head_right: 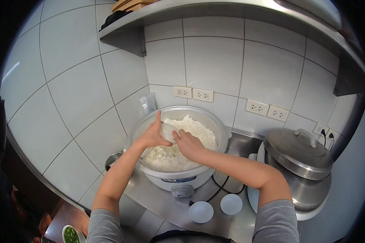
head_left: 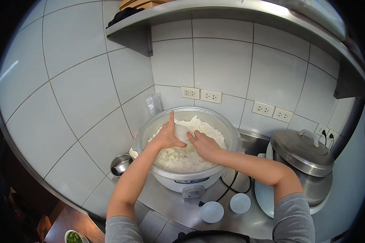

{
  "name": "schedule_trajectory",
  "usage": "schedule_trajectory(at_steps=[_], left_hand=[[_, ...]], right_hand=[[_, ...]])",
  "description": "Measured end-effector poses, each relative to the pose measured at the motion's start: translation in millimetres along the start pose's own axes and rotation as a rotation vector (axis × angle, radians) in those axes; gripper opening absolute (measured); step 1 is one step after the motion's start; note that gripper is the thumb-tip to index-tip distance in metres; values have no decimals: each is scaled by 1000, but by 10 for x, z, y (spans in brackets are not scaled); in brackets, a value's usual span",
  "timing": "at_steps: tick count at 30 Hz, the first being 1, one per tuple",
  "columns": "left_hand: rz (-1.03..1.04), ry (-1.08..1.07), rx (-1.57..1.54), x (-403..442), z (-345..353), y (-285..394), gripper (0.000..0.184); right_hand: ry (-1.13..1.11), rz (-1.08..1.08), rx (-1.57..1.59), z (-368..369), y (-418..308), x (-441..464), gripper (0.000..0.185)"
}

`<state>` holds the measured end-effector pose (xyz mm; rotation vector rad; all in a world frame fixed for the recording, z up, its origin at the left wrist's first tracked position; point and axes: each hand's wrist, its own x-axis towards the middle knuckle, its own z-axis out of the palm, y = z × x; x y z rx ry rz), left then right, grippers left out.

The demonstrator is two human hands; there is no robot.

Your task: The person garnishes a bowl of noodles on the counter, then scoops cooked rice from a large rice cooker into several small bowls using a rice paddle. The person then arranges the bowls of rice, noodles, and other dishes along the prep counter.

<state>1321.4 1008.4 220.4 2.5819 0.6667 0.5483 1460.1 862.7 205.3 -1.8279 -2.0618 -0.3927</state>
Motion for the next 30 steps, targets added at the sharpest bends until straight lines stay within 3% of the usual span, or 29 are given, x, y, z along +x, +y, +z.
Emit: schedule_trajectory(at_steps=[4, 6, 8, 11, 12, 22, 27, 30], left_hand=[[-1, 44, -53, -77, 33, -63, 136], [-18, 93, -86, -116, 28, -61, 136], [-49, 141, -92, -136, 14, -17, 135], [-57, 186, -94, -132, 22, 70, 135], [-61, 178, -65, -162, 18, 64, 135], [-29, 237, -26, -548, -137, 45, 134], [17, 272, 20, -1009, -424, 135, 130], [-30, 361, 23, -1584, -597, 194, 128]], right_hand=[[-56, 24, 214, -76, 250, 150, 45], [37, 145, 254, -92, 231, 180, 43], [77, 217, 224, -10, 114, 163, 44], [140, 144, 184, 84, -308, 66, 43], [47, 206, 208, 36, -367, 84, 45], [78, 16, 358, -190, -248, 167, 33], [67, -220, 502, -207, -353, 131, 37], [45, 56, 820, -388, -394, 187, 36]])
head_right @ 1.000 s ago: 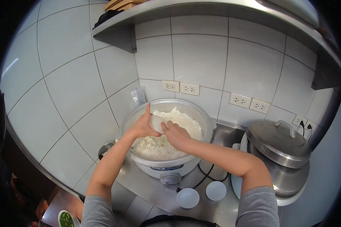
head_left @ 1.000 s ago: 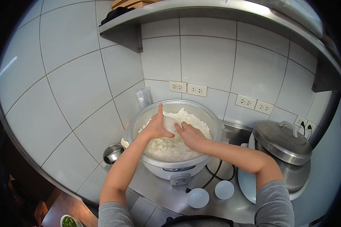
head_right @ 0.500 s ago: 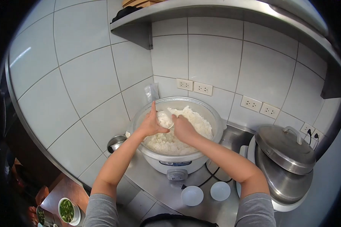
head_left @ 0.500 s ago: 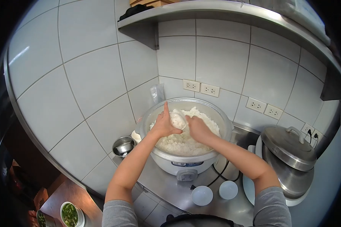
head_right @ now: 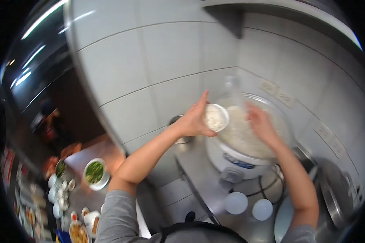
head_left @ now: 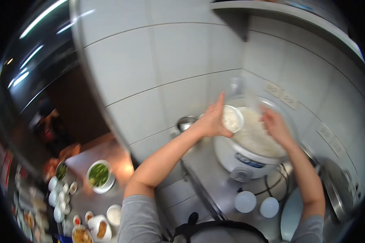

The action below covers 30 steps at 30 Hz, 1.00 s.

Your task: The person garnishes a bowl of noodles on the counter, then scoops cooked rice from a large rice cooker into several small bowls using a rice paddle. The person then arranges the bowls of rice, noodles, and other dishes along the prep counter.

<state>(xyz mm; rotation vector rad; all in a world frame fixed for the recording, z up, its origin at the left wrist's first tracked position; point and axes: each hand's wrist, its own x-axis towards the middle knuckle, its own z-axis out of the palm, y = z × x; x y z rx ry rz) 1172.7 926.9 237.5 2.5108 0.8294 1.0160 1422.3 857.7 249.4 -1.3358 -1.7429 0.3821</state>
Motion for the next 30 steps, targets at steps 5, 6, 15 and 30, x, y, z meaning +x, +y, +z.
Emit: schedule_trajectory(at_steps=[5, 6, 15, 30], left_hand=[[-336, 148, 34, -1249, -837, 100, 126], [-399, 189, 32, -1557, -989, 97, 126], [-1317, 560, 583, -4371, -1218, -571, 121], [-2016, 623, 585, -5409, -994, -1358, 134]], right_hand=[[39, 225, 273, -134, -129, 73, 42], [14, 230, 275, -106, -116, 56, 43], [-89, 218, 281, 260, -147, 19, 46], [-44, 178, 390, 244, -546, -421, 45]])
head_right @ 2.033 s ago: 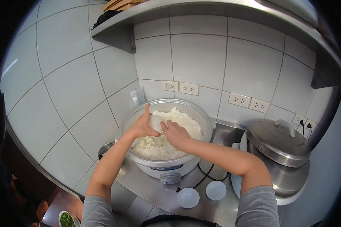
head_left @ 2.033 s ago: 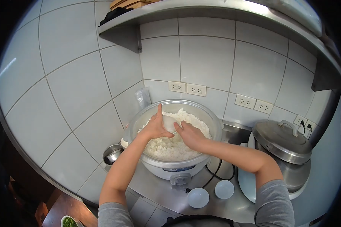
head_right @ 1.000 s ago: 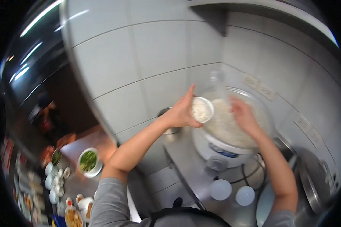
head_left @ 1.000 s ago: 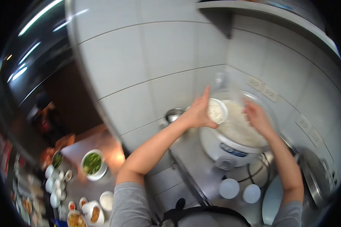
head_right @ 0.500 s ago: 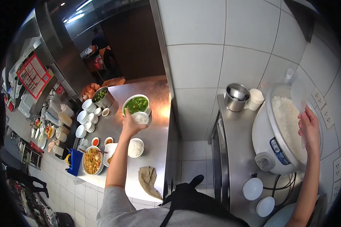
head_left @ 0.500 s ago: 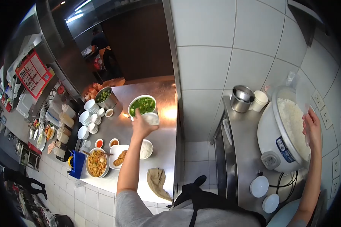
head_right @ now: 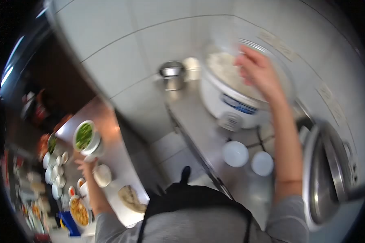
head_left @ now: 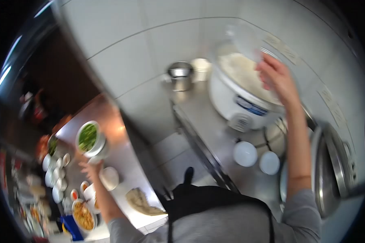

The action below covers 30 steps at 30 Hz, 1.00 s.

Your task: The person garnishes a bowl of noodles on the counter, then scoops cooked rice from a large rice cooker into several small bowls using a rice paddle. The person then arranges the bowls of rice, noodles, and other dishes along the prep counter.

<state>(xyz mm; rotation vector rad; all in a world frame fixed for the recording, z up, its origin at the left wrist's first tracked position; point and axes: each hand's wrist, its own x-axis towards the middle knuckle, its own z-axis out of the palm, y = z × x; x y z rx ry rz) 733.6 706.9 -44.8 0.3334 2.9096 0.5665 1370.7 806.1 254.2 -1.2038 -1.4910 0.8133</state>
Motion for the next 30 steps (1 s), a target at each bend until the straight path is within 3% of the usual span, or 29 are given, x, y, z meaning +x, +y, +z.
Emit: schedule_trajectory(at_steps=[1, 3, 6, 8, 9, 10, 11, 13, 15, 18, 21, 23, 25, 27, 30], left_hand=[[52, 81, 137, -91, -57, 103, 135], [256, 237, 201, -789, -451, 570, 118], [1218, 179, -423, -955, 48, 920, 86], [1396, -299, -388, -2241, 98, 1252, 41], [1148, -1038, -355, -3057, -285, 1451, 37], [990, -1477, -551, -3407, 290, 1401, 42], [930, -1584, -327, -3875, 445, 1400, 56], [1076, -1544, 63, -4533, 965, 1492, 74], [1114, -1525, 198, -4973, 1032, 1543, 61], [1077, -1717, 36, -5066, 1182, 1502, 51], [1256, -1804, -216, -4869, 1913, 1300, 55], [866, -2092, -223, -4623, 1094, 1435, 57], [356, -2335, -267, -4222, 1118, 1443, 67], [72, -2209, -354, -3844, 903, 1557, 67], [-52, -2099, -507, -3303, 752, 1827, 67]], right_hand=[[25, -4, 83, -27, 2, -92, 44], [4, -12, 232, -123, 50, -272, 41], [49, 30, 312, -292, 119, -459, 34], [112, 4, 372, -397, 156, -518, 29], [143, -12, 405, -444, 155, -543, 26], [161, -47, 435, -489, 121, -566, 24], [176, -84, 464, -534, 63, -583, 21], [204, -143, 480, -612, -57, -602, 19], [228, -195, 455, -694, -161, -594, 19], [328, -217, 268, -801, -170, -508, 18], [381, -208, 35, -952, -48, -275, 16], [374, -159, -176, -1138, 127, 8, 15], [335, -72, -418, -1321, 383, 374, 16], [293, 117, -895, -1289, 594, 738, 17], [26, 11, -1418, -1282, 1105, 1235, 16]])
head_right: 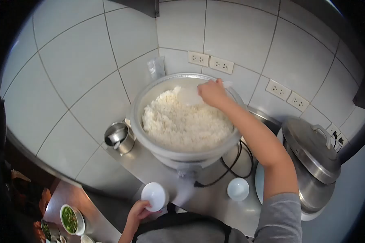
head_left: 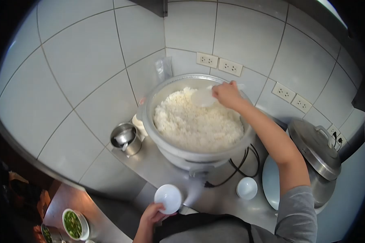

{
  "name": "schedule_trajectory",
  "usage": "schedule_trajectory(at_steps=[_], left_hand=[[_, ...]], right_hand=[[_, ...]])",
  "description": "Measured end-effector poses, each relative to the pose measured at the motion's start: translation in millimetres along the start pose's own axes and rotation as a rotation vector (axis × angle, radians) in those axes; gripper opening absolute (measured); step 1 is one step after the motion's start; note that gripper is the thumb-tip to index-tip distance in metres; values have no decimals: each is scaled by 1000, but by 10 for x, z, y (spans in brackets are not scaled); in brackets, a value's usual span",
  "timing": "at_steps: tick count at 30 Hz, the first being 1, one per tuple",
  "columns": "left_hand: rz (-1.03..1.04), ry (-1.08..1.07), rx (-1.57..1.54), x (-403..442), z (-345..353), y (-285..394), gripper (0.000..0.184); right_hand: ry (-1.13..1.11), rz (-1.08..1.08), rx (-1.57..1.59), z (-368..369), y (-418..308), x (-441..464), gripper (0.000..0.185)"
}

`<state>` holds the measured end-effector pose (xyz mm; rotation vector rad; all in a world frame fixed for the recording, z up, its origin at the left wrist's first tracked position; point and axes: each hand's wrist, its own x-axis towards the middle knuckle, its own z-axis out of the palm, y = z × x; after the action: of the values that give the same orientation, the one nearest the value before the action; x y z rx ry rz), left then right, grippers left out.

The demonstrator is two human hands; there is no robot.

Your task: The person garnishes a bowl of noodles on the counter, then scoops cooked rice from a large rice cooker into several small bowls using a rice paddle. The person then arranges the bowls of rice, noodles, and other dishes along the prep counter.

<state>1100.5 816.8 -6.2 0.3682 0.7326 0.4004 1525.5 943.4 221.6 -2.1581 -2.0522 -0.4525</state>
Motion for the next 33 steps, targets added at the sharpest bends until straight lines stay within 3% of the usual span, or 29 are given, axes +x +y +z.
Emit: schedule_trajectory(at_steps=[3, 6, 9, 10, 13, 14, 17, 18, 21, 25, 27, 33], left_hand=[[84, -32, -19, 1, -421, 399, 70], [197, -143, -93, 22, -395, 777, 62], [103, -170, -356, 44, -311, 1227, 62], [97, -217, -442, 54, -190, 1357, 62], [156, -83, -421, 173, 3, 1743, 66], [125, -254, -495, 188, -20, 1864, 67], [99, -274, -515, 246, 91, 2215, 66], [108, -388, -540, 233, 276, 2328, 66], [232, -429, -446, 267, 466, 2557, 69], [160, -438, -574, 257, 644, 2806, 76], [96, -547, -588, 312, 649, 2903, 76], [75, -608, -377, 504, 1045, 3160, 77]], right_hand=[[83, -197, -366, 430, 78, 589, 14], [259, -266, -507, 728, 118, 1076, 10], [-5, -316, -522, 871, 32, 1188, 10], [14, -339, -501, 910, 17, 1155, 11], [51, -395, -448, 923, 31, 1052, 13], [45, -400, -428, 916, 31, 1001, 12], [-17, -418, -431, 829, -52, 807, 10], [-45, -425, -446, 804, -72, 735, 10], [-41, -441, -361, 845, -69, 505, 7], [-68, -490, -356, 627, -230, 290, 7], [-84, -513, -350, 518, -326, 177, 7], [-109, -496, -378, 299, -527, -148, 11]])
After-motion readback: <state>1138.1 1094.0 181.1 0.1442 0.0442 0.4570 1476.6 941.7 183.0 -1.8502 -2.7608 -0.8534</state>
